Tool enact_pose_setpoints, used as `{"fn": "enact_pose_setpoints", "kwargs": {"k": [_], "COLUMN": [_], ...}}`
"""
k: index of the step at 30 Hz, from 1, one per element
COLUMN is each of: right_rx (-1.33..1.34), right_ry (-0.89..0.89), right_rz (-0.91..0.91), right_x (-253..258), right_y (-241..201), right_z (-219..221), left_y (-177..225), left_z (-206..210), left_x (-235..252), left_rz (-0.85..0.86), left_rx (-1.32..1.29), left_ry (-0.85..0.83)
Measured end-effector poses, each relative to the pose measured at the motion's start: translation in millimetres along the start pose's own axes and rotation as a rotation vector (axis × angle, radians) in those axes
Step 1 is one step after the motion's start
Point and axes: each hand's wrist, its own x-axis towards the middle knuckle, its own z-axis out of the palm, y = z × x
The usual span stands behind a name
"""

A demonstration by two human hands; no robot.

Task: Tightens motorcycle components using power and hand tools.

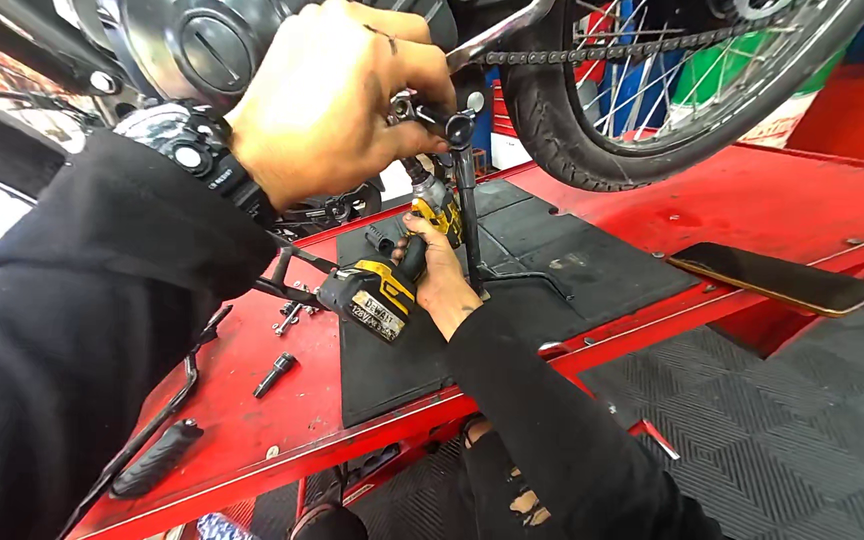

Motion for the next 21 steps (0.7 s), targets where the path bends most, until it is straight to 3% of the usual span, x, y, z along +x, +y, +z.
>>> {"fn": "enact_pose_setpoints", "kwargs": {"k": [21], "right_rx": [0.01], "right_ry": [0.019], "right_rz": [0.094], "right_x": [-12], "right_y": [-10], "right_z": [6], "left_y": [0], "left_z": [1], "left_x": [0], "left_rz": [-0.006], "left_rx": [0.003], "left_ry": [0.015]}}
